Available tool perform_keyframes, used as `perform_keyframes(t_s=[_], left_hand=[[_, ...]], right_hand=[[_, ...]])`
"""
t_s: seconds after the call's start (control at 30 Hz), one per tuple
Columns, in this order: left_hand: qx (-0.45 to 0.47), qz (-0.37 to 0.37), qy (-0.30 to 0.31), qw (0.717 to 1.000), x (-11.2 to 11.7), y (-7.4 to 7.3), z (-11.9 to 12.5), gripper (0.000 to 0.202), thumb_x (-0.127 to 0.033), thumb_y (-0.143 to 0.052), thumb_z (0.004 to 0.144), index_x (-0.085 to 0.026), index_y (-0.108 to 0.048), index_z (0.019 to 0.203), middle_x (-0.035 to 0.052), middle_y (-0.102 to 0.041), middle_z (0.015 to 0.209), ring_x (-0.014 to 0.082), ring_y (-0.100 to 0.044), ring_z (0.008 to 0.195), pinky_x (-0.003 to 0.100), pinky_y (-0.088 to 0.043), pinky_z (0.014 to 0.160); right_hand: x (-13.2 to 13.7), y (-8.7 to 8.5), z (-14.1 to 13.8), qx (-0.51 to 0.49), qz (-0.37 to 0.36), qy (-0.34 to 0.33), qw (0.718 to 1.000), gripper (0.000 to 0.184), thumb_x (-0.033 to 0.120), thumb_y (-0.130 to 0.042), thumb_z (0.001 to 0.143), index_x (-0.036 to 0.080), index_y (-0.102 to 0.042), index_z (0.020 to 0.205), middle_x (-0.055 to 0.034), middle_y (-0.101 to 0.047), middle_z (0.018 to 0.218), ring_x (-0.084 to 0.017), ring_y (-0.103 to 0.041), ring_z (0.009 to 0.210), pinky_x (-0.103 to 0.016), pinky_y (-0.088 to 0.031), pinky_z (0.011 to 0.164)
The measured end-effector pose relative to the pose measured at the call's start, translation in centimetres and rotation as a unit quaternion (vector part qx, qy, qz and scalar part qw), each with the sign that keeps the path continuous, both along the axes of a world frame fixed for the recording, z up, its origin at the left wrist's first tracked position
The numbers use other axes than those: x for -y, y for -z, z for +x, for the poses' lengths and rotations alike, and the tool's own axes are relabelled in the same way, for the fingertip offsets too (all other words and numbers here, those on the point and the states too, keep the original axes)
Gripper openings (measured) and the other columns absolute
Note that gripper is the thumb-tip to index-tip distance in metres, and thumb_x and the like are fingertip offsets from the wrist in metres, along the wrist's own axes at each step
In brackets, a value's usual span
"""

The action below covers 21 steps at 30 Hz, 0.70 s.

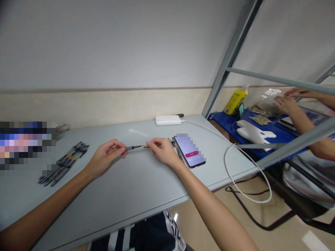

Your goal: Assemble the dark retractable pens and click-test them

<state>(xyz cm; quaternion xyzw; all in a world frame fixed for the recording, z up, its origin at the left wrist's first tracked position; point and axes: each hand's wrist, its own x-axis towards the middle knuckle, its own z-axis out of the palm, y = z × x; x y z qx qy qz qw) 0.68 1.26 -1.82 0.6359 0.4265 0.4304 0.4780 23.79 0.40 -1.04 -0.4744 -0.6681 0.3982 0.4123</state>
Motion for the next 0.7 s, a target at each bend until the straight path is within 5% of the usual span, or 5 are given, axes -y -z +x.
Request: perform_keyframes(t_s=[0.1,0.2,0.4,0.7], left_hand=[[0.029,-0.060,0.053,0.996,-0.09,0.06,0.08,0.025,-0.039,-0.062,0.078,-0.016,-0.061,0.085,0.0018,-0.063,0.065,0.0126,-0.056,0.058,0.026,-0.044,0.056],[0.039,-0.061,0.042,0.997,-0.18,0.03,0.03,0.025,-0.039,-0.062,0.077,-0.014,-0.064,0.083,0.0004,-0.059,0.059,0.0107,-0.051,0.052,0.023,-0.040,0.051],[-0.025,0.027,-0.015,0.999,0.25,-0.32,0.17,0.019,-0.034,-0.063,0.075,-0.015,-0.066,0.080,0.0016,-0.062,0.060,0.0125,-0.054,0.054,0.024,-0.041,0.052],[-0.089,0.084,-0.053,0.991,0.78,-0.31,0.82,0.020,-0.033,-0.058,0.079,-0.014,-0.064,0.078,0.0009,-0.062,0.061,0.0119,-0.054,0.055,0.023,-0.041,0.051]], right_hand=[[0.41,-0.26,-0.13,0.091,0.145,0.015,0.985,0.028,0.042,-0.058,0.082,0.017,-0.068,0.074,-0.0029,-0.062,0.063,-0.012,-0.050,0.055,-0.024,-0.037,0.056],[0.76,-0.38,-0.33,0.116,0.200,0.005,0.973,0.024,0.039,-0.060,0.082,0.017,-0.069,0.078,-0.0060,-0.064,0.070,-0.015,-0.053,0.062,-0.026,-0.038,0.060],[0.84,-0.37,-0.77,0.078,0.065,0.002,0.995,0.033,0.040,-0.052,0.085,0.015,-0.064,0.067,0.0049,-0.039,0.046,-0.009,-0.033,0.045,-0.023,-0.022,0.045],[0.04,0.44,-0.86,-0.104,-0.135,-0.031,0.985,0.042,0.054,-0.058,0.075,0.015,-0.057,0.060,0.0079,-0.036,0.039,-0.006,-0.030,0.036,-0.022,-0.022,0.040]])
